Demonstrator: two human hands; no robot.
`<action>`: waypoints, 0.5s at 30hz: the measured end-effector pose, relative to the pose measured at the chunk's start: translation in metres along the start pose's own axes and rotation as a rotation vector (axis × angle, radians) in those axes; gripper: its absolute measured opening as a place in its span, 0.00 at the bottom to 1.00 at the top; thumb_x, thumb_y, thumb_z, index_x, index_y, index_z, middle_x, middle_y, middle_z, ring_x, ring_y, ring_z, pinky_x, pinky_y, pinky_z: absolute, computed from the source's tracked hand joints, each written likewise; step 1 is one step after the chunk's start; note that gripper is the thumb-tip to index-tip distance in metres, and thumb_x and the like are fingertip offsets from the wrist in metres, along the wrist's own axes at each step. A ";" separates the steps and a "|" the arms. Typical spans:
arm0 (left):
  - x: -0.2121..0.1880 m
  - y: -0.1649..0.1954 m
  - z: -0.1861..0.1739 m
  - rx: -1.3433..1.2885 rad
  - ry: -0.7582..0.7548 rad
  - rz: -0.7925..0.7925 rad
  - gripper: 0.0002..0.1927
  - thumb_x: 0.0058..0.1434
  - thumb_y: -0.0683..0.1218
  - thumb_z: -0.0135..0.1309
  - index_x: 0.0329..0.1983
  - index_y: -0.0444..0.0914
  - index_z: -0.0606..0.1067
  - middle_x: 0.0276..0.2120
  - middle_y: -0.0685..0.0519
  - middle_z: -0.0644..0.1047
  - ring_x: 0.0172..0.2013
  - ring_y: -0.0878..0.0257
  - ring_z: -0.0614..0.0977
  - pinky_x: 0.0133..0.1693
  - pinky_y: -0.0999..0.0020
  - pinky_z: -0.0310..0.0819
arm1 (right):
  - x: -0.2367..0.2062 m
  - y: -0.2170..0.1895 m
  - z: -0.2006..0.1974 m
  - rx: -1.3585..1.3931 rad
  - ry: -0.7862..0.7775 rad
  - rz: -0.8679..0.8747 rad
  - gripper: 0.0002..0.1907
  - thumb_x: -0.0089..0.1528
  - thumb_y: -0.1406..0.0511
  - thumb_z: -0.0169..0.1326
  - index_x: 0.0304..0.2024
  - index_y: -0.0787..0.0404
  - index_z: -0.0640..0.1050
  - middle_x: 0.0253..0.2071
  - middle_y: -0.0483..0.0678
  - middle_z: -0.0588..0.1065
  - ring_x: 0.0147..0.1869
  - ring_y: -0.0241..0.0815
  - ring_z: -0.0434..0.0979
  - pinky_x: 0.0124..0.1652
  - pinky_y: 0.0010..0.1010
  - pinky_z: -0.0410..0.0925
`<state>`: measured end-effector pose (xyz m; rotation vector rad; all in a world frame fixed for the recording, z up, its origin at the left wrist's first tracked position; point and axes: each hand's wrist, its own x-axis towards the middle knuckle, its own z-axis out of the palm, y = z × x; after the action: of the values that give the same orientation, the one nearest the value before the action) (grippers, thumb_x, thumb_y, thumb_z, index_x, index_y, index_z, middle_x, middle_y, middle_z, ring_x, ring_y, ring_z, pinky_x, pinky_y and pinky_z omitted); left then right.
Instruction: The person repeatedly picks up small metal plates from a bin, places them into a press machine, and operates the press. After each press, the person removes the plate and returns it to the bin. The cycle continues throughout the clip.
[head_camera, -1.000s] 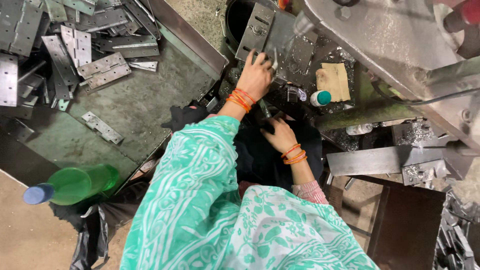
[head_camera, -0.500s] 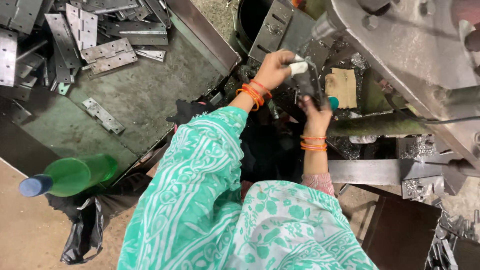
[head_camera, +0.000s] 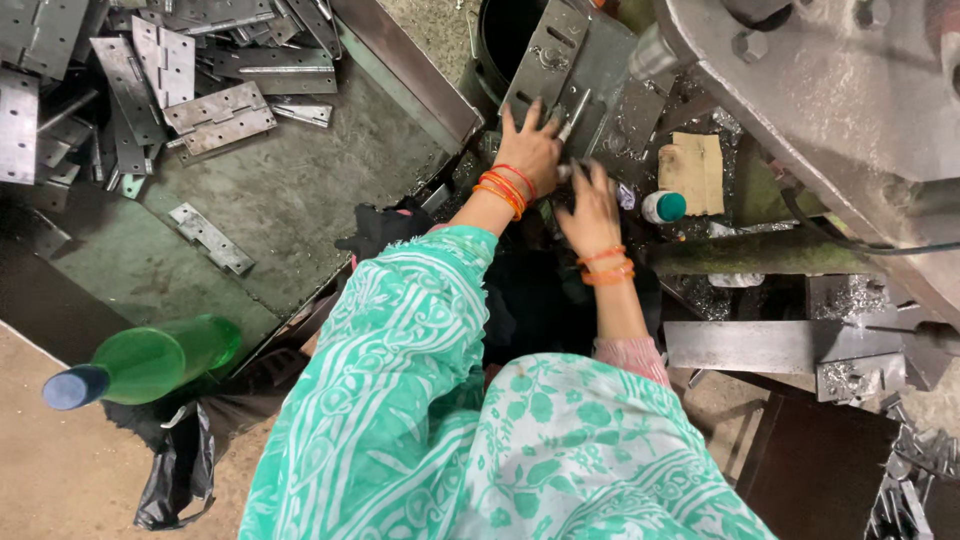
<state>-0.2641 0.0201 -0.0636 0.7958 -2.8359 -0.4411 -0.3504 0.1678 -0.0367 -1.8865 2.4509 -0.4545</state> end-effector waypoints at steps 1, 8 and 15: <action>0.001 -0.001 0.005 0.022 0.003 0.017 0.36 0.56 0.64 0.56 0.63 0.41 0.72 0.69 0.50 0.63 0.72 0.42 0.52 0.61 0.19 0.38 | -0.011 0.001 -0.008 0.031 -0.008 0.004 0.35 0.55 0.64 0.64 0.64 0.66 0.71 0.65 0.63 0.67 0.65 0.66 0.67 0.63 0.47 0.63; 0.027 -0.005 0.024 0.052 0.073 0.028 0.26 0.61 0.58 0.55 0.58 0.41 0.78 0.68 0.55 0.67 0.73 0.43 0.53 0.63 0.17 0.38 | -0.090 -0.009 0.010 -0.041 -0.326 0.184 0.30 0.59 0.54 0.64 0.60 0.58 0.74 0.60 0.62 0.71 0.57 0.64 0.74 0.52 0.48 0.70; 0.023 0.002 0.021 0.048 0.080 0.030 0.23 0.60 0.57 0.56 0.54 0.41 0.80 0.66 0.54 0.69 0.72 0.42 0.52 0.62 0.18 0.39 | -0.137 -0.013 0.068 0.168 -0.123 0.252 0.23 0.60 0.62 0.58 0.58 0.45 0.77 0.51 0.52 0.76 0.50 0.58 0.79 0.44 0.45 0.74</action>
<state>-0.2895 0.0144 -0.0810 0.7609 -2.7897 -0.3299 -0.2877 0.2800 -0.1213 -1.4729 2.4383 -0.4990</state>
